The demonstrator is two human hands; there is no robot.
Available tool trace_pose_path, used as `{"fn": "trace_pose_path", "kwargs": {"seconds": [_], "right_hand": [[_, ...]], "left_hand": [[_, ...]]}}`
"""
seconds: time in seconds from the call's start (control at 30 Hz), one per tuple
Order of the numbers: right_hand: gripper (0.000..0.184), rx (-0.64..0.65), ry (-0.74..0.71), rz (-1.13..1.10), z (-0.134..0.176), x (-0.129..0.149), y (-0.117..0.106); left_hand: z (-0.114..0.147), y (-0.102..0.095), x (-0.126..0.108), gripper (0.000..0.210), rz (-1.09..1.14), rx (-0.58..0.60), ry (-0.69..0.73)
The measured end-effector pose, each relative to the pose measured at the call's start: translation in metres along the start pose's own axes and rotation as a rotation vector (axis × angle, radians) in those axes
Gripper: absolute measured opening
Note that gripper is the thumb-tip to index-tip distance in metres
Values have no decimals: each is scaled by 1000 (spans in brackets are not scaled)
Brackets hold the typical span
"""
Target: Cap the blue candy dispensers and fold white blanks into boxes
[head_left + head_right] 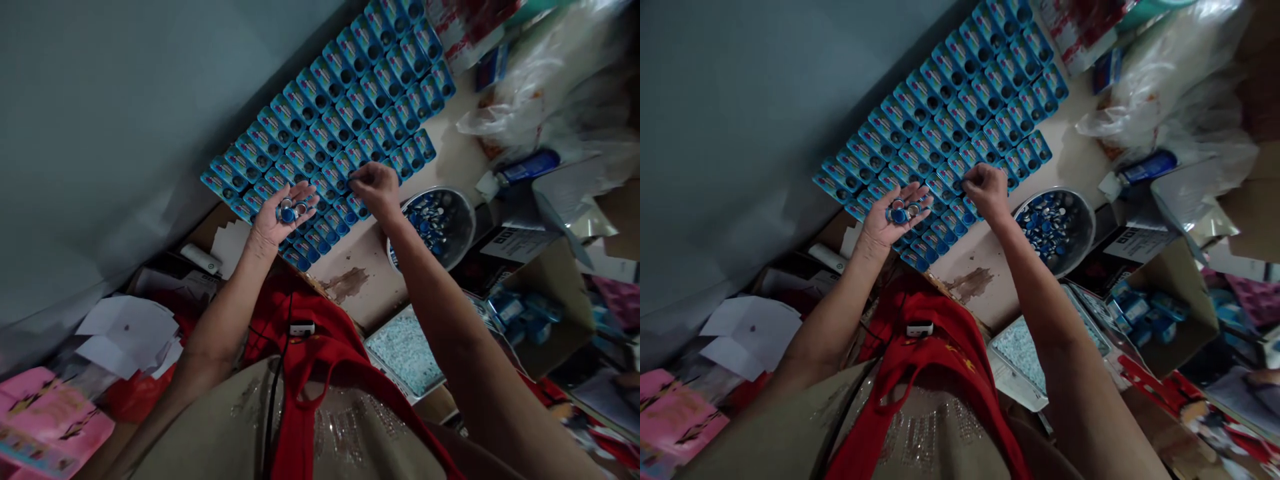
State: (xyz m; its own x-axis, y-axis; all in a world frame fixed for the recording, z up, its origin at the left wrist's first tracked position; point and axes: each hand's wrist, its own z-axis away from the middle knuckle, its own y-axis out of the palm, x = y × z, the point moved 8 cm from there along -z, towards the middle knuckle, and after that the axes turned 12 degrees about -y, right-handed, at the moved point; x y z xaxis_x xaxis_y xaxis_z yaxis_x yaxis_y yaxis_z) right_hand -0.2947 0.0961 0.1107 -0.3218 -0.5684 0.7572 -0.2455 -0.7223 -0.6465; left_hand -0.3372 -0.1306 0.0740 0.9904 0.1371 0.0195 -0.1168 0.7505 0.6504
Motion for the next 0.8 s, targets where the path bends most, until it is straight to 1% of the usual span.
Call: {"fn": "trace_pose_path", "kwargs": {"seconds": [0.1,0.2,0.27,0.37,0.43,0.53,0.6,0.67,0.73,0.8], "right_hand": [[6,60,-9,141,3,10,19],[8,52,-26,302,5,17,33],[12,64,-10,360,2,15,39],[21,101,79,412,-9,0,40],[27,109,118,420,-16,-7,38],[24,104,89,381,-17,-1,35],[16,97,36,337,-9,13,35],[5,108,-79,273,3,37,37],[18,181,-262,192,16,66,45],[26,309,-430,113,29,90,57]], "left_hand": [[-2,6,-2,33,11,27,-3],[-5,9,-1,36,34,41,-22],[-6,8,-1,41,58,62,-37],[-8,7,-2,45,83,95,-49],[-7,6,-3,43,90,95,-45],[-5,7,-4,43,93,80,-25],[-3,8,-3,44,87,79,-14],[-4,6,-1,45,81,72,-19],[-7,2,1,45,80,56,-34],[-11,-3,5,43,74,39,-47]]}}
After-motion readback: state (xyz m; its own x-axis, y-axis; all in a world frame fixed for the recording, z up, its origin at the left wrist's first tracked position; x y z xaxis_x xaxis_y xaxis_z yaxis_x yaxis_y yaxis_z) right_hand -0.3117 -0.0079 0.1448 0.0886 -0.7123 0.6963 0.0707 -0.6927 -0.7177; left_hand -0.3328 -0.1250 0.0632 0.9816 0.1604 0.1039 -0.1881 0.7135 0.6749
